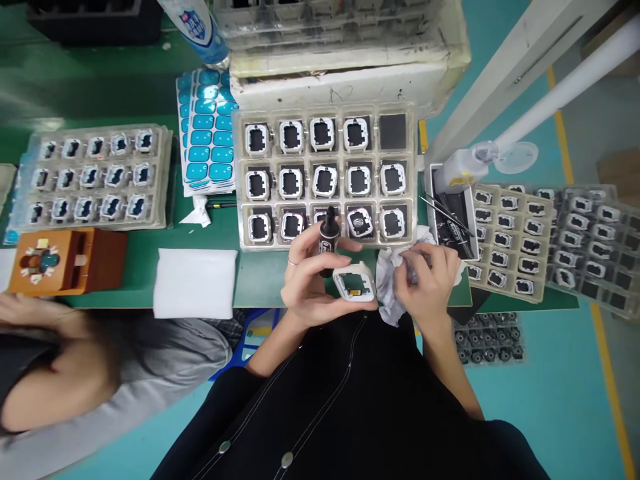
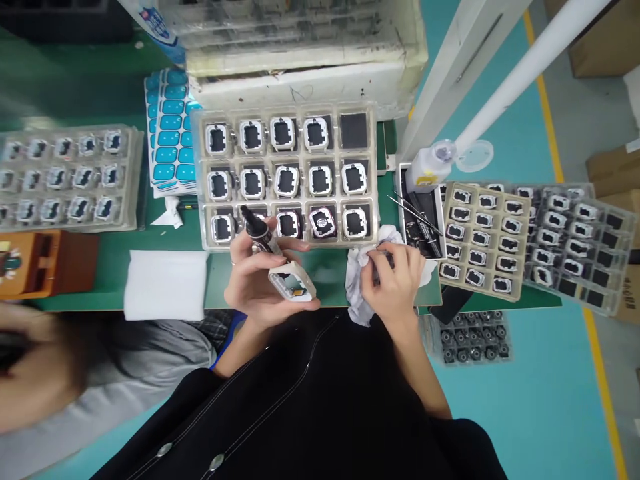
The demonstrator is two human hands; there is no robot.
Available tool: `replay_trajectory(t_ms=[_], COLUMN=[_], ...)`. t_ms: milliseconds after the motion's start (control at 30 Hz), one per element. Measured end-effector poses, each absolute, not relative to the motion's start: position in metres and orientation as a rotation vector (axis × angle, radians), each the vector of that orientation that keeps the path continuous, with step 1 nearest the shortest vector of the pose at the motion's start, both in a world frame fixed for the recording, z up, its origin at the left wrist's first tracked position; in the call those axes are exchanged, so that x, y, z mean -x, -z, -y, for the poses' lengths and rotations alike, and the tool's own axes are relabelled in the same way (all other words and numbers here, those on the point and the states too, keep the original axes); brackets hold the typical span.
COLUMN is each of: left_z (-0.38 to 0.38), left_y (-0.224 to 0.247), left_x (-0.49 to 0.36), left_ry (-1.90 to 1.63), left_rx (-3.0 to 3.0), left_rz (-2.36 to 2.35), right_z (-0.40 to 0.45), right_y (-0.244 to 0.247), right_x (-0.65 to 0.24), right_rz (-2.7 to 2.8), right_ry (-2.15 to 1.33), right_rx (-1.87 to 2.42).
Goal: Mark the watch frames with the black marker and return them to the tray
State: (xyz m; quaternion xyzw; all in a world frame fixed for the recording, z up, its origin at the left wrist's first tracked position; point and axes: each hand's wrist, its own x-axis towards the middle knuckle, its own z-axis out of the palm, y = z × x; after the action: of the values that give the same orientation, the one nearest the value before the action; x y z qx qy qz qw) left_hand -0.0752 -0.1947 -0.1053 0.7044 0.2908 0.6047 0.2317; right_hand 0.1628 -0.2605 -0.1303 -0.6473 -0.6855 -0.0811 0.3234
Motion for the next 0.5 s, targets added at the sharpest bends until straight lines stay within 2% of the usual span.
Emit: replay_trajectory(t_ms=[500], left_z=[0.1890], left_y=[0.1114], left_x=[0.0776], left_ry=[-1.650], left_rx=[-2.045], left_rz=[-0.880], right_z=[0.2619], right_y=[0.1255], right_x=[-0.1641], right_rz=[1.635], right_ry=[0.300], right_rx=[1.504])
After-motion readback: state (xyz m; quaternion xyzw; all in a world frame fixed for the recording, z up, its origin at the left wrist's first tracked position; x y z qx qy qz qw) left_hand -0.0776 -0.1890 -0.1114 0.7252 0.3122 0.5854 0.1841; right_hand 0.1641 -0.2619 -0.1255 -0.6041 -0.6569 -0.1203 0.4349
